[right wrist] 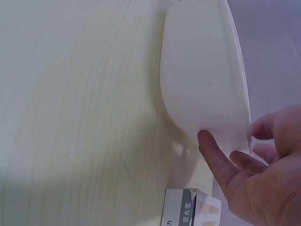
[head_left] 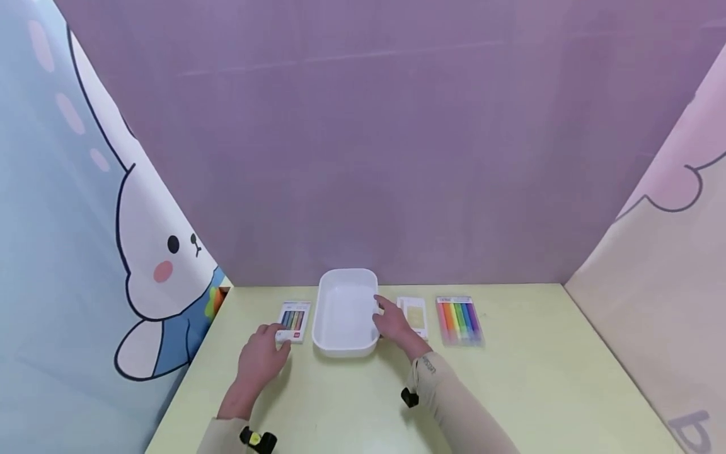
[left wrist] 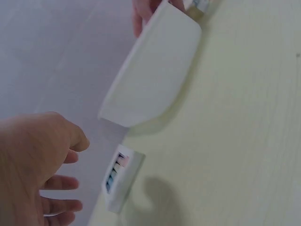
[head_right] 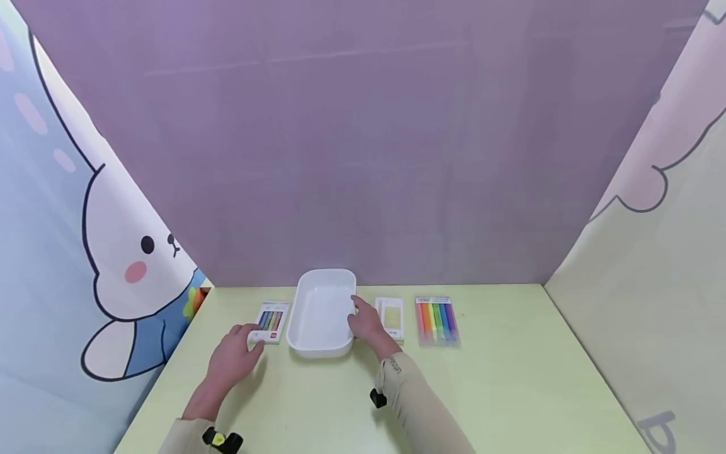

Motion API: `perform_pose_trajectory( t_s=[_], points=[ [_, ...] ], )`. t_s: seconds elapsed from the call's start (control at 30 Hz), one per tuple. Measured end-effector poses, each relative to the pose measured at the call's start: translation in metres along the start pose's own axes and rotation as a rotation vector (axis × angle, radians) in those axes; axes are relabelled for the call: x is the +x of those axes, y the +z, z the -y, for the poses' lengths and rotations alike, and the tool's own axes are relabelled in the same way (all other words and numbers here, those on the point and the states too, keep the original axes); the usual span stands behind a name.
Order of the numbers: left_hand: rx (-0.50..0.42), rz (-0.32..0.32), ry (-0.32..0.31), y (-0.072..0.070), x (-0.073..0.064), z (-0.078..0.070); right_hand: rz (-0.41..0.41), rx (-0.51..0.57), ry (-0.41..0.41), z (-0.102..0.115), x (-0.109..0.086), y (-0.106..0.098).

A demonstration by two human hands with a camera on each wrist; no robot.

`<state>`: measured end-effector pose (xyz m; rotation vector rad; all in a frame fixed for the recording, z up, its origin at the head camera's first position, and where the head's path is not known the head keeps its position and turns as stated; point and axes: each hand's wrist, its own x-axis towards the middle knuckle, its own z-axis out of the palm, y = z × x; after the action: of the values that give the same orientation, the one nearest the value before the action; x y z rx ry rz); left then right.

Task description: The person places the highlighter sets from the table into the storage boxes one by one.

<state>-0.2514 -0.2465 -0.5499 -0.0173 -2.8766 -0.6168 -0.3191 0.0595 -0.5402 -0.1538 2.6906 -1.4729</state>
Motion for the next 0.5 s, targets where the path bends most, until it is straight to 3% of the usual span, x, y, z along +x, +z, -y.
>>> perform_pose_trajectory(
  t_s=[0.2,0.37,0.5],
  points=[
    [0.033,-0.006,-0.039,0.013,0.021,0.002,-0.024,0.024,0.002,0.000,0.006,-0.005],
    [0.048,0.033,-0.080,0.030,0.023,0.006,-0.018,0.015,0.028,-0.004,-0.001,-0.001],
    [0.032,0.009,-0.109,0.039,0.025,0.004,-0.026,0.023,-0.012,-0.003,-0.003,0.001]
  ],
)
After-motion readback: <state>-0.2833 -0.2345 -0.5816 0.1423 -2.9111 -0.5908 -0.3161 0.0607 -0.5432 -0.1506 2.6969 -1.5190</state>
